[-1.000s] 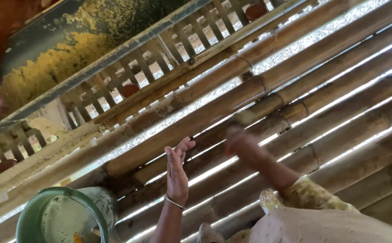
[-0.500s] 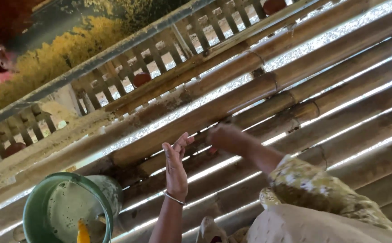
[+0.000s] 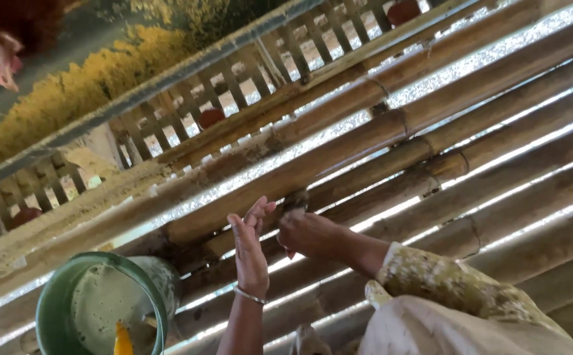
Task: Cleaning bamboo poles of a structure using a brush and cleaning solution
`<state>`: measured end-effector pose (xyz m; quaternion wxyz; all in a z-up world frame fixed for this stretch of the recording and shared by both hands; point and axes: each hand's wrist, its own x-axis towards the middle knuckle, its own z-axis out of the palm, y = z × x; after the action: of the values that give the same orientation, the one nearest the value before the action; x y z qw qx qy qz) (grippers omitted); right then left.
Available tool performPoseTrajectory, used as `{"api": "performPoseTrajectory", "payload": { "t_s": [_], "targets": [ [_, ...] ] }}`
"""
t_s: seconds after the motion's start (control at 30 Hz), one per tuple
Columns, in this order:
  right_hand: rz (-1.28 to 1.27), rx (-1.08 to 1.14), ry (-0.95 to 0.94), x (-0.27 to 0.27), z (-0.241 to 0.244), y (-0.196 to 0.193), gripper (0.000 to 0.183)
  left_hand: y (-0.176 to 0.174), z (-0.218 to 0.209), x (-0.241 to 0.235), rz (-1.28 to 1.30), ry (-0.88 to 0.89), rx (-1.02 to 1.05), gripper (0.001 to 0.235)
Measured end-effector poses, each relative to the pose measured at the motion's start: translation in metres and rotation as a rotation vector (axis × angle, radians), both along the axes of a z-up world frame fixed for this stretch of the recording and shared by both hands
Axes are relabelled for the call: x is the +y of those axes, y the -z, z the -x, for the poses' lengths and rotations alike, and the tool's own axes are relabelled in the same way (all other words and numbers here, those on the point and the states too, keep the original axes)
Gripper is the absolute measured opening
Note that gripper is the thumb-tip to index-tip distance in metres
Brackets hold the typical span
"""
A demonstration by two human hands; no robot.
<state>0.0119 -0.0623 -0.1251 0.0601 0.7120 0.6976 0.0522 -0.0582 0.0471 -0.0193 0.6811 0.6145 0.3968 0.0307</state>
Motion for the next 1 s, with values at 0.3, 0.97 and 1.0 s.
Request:
{"api": "performPoseTrajectory", "payload": {
  "t_s": [0.3,0.97,1.0],
  "targets": [
    [0.106,0.016,0.159,0.027,0.027,0.012,0.061,-0.015,0.012,0.006,-0.026,-0.031,-0.003,0.096],
    [-0.65,0.341,0.48,-0.057,0.078,0.129,0.019,-0.013,0.026,-0.004,-0.059,0.134,-0.16,0.089],
    [-0.653,0.344,0.48,-0.069,0.063,0.143,0.019,-0.014,0.027,-0.001,-0.062,0.134,-0.157,0.089]
  ]
}}
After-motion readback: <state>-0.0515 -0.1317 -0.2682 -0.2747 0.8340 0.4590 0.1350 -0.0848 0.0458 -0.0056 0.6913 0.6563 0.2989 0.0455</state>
